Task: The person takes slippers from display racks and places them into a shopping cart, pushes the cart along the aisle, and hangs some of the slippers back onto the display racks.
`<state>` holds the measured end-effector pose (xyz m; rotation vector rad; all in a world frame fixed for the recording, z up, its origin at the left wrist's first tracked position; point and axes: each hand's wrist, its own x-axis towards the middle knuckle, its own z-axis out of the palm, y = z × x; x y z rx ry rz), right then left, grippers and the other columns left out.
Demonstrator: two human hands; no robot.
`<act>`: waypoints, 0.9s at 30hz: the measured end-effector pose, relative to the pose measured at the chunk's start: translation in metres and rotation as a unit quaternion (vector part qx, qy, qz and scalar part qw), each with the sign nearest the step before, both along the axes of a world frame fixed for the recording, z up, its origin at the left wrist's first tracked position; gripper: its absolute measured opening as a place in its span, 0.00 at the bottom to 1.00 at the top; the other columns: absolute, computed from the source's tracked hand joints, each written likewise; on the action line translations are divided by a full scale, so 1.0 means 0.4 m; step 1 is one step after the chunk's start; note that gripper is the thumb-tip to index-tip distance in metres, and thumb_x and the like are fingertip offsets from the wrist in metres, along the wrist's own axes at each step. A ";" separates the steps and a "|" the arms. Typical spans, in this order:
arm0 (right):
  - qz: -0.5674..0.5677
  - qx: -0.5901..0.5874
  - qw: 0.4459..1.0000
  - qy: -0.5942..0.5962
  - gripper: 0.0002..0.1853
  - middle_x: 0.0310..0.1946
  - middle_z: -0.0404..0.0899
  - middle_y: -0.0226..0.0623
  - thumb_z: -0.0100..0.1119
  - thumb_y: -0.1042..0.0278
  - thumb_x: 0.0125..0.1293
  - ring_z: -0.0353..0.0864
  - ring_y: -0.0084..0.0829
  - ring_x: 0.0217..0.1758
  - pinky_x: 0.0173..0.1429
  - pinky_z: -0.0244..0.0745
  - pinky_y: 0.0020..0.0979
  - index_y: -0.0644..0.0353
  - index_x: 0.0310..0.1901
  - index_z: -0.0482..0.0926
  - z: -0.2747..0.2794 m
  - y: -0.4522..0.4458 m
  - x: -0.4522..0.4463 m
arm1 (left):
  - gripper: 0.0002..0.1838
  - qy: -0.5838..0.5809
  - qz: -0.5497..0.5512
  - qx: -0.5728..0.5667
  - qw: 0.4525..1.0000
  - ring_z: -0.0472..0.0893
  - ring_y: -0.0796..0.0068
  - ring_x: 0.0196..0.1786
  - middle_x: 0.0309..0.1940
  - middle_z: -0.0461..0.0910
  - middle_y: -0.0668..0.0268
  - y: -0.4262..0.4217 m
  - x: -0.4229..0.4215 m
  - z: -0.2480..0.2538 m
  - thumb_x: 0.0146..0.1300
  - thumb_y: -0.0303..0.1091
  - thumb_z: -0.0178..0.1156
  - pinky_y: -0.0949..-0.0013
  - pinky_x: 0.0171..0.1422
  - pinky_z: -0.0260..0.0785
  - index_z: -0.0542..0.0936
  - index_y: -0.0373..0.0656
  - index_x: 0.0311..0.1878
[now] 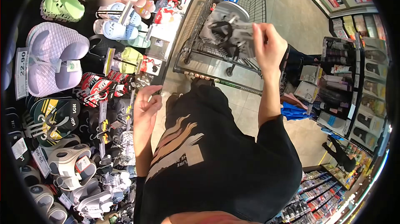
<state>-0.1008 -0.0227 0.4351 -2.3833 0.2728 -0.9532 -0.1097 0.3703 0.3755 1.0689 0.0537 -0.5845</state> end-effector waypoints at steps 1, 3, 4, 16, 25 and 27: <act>-0.025 -0.006 0.999 0.022 0.08 0.23 0.80 0.40 0.69 0.67 0.69 0.79 0.32 0.21 0.29 0.73 0.32 0.60 0.35 0.83 -0.020 -0.029 0.005 | 0.32 0.003 0.003 -0.001 1.000 0.73 0.77 0.43 0.65 0.76 0.56 0.014 0.000 -0.005 0.58 0.07 0.58 0.76 0.50 0.68 0.72 0.37 0.67; -0.057 -0.032 0.996 0.067 0.09 0.24 0.81 0.40 0.68 0.64 0.70 0.80 0.37 0.23 0.31 0.74 0.35 0.59 0.36 0.82 -0.087 -0.096 0.018 | 0.31 0.034 0.050 0.008 0.998 0.73 0.78 0.43 0.65 0.76 0.57 0.047 -0.006 -0.027 0.60 0.08 0.58 0.75 0.50 0.69 0.72 0.39 0.68; -0.093 -0.056 0.988 0.109 0.10 0.24 0.81 0.41 0.67 0.62 0.72 0.81 0.42 0.25 0.33 0.75 0.37 0.59 0.37 0.81 -0.129 -0.133 0.024 | 0.31 0.041 0.073 0.007 0.996 0.73 0.78 0.44 0.66 0.76 0.56 0.060 -0.013 -0.041 0.62 0.09 0.58 0.75 0.53 0.70 0.72 0.40 0.68; -0.202 -0.091 0.912 0.346 0.15 0.32 0.86 0.52 0.61 0.55 0.71 0.86 0.58 0.40 0.46 0.80 0.54 0.60 0.38 0.82 -0.693 -0.489 0.092 | 0.30 0.081 0.133 0.094 0.983 0.77 0.75 0.57 0.69 0.74 0.58 0.139 -0.049 -0.100 0.67 0.12 0.57 0.74 0.60 0.72 0.69 0.41 0.72; -0.212 -0.114 0.876 0.418 0.14 0.35 0.87 0.55 0.57 0.58 0.70 0.87 0.59 0.42 0.48 0.82 0.55 0.60 0.39 0.83 -0.929 -0.541 0.147 | 0.31 0.091 0.163 0.165 0.969 0.78 0.75 0.55 0.70 0.73 0.58 0.113 -0.062 -0.091 0.68 0.12 0.56 0.73 0.57 0.72 0.69 0.39 0.74; -0.187 -0.070 0.876 0.440 0.13 0.36 0.87 0.55 0.56 0.59 0.70 0.87 0.59 0.44 0.49 0.82 0.55 0.61 0.39 0.83 -1.018 -0.522 0.166 | 0.32 0.106 0.169 0.157 0.967 0.78 0.69 0.60 0.72 0.72 0.57 0.100 -0.065 -0.075 0.68 0.13 0.57 0.70 0.59 0.74 0.69 0.39 0.75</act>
